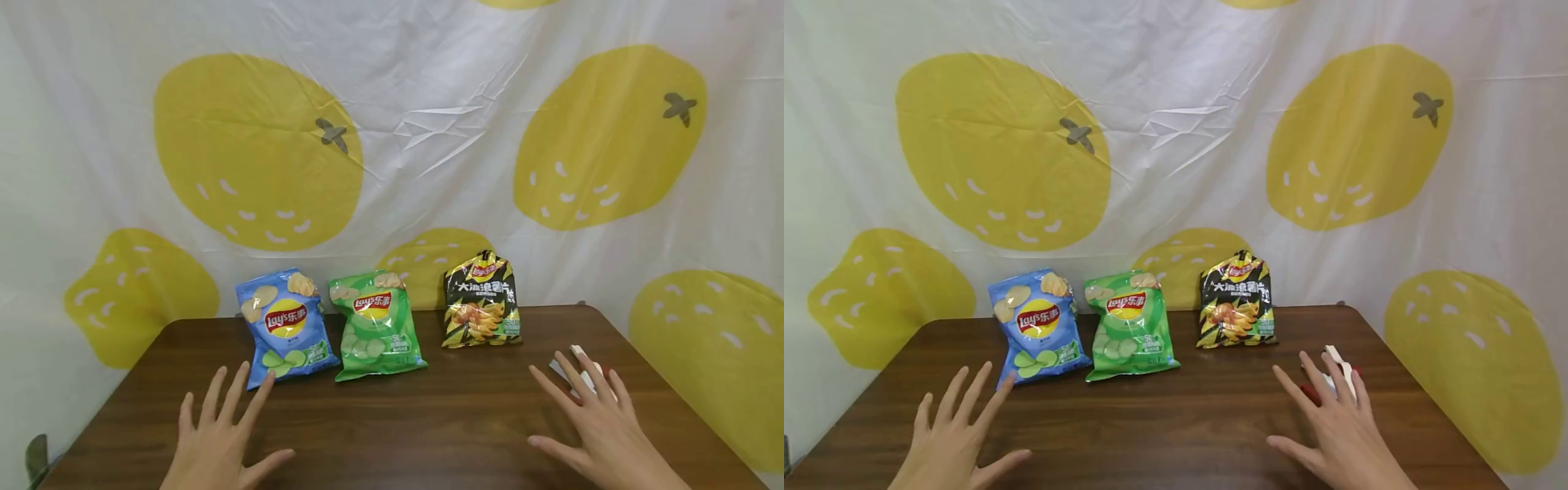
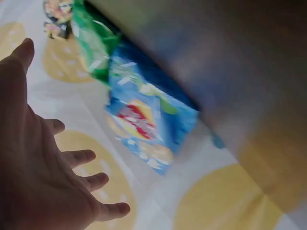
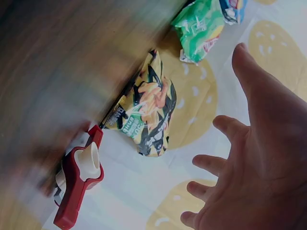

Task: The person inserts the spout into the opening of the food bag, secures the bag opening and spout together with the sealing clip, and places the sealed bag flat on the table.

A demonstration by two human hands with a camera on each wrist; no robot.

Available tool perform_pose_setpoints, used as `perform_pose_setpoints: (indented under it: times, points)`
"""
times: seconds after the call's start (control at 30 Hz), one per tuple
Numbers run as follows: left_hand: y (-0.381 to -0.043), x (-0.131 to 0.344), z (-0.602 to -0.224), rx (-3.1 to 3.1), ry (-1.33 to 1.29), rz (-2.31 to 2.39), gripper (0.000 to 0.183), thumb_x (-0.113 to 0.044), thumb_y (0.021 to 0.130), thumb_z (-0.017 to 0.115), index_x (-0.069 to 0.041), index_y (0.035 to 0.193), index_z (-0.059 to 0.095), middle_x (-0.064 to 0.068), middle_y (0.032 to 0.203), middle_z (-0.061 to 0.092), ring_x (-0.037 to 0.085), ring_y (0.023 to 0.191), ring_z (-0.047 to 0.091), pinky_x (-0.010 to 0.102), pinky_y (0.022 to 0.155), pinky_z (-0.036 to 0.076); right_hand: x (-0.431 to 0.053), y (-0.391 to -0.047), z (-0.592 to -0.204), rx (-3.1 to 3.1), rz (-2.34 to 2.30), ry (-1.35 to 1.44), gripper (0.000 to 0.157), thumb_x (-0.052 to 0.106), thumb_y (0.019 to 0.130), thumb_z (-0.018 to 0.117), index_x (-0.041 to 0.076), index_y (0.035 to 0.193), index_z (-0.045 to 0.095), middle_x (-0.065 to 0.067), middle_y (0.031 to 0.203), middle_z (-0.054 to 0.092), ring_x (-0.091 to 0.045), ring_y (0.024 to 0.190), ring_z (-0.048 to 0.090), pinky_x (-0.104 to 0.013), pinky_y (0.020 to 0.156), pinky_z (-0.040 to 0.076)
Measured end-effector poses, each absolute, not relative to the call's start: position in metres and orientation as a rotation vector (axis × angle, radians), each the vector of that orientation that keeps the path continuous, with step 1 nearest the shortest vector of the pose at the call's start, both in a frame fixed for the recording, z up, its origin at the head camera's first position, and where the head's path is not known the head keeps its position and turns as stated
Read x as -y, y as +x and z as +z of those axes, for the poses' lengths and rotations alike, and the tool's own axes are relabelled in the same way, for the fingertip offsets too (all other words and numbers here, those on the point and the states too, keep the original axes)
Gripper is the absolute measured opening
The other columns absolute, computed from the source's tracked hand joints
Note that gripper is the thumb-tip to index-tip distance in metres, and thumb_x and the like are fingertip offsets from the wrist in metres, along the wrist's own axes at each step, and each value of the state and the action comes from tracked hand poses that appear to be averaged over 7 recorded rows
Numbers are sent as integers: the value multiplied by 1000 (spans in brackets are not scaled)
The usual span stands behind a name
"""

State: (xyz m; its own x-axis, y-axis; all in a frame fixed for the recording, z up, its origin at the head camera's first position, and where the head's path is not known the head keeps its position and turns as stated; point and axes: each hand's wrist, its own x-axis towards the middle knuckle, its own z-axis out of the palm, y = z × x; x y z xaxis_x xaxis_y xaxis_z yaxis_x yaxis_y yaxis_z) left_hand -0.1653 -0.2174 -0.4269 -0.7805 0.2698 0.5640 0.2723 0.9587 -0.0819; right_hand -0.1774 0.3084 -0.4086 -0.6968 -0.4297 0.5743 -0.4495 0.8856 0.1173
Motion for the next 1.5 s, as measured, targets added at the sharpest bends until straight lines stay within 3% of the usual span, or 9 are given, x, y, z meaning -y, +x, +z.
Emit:
perform_pose_setpoints:
  times: [0.2, 0.37, 0.6, 0.97, 1.2, 1.5]
  points:
    - [-173, 190, -414, 2456, -547, -28, 100, -87, 77, 50, -30, 157, 28, 12, 159, 29, 41, 140, 28, 74, 96, 30, -305, -181, -405, 2452, 70, 636, 89, 66, 78, 71, 26, 152, 41, -16, 156, 35, -35, 151, 11, -55, 118, -6]
    - [-182, 170, -411, 2430, -660, -16, 97, -82, 81, 51, -26, 157, 31, 13, 159, 30, 41, 141, 30, 74, 97, 31, -301, -190, -400, 2486, 87, 612, 87, 62, 81, 71, 27, 154, 38, -16, 156, 35, -41, 145, 22, -58, 118, -2]
    - [-195, 139, -409, 2490, -787, -15, 92, -74, 84, 58, -25, 157, 31, 16, 157, 33, 41, 141, 32, 70, 100, 33, -294, -205, -399, 2534, 79, 571, 80, 59, 86, 67, 29, 154, 38, -20, 151, 40, -48, 137, 31, -69, 106, 18]
    - [-207, 94, -404, 2687, -907, -389, 78, -71, 95, 39, -27, 158, 28, 13, 159, 29, 37, 142, 32, 67, 103, 33, -285, -223, -405, 2570, 90, 585, 65, 52, 93, 64, 25, 150, 46, -20, 149, 43, -46, 137, 34, -67, 105, 26]
    - [-231, 63, -403, 2661, -1000, -631, 68, -57, 99, 48, -18, 154, 35, 17, 154, 35, 40, 138, 38, 63, 105, 35, -290, -243, -406, 2683, 133, 534, 63, 47, 98, 59, 20, 151, 43, -26, 149, 41, -53, 132, 38, -71, 99, 33]
    - [-268, 21, -395, 2692, -1022, -849, 65, -50, 101, 51, -16, 154, 34, 13, 153, 36, 29, 140, 37, 50, 109, 38, -296, -268, -401, 2753, 234, 505, 62, 46, 101, 54, 16, 153, 39, -29, 148, 40, -55, 131, 38, -72, 100, 33]
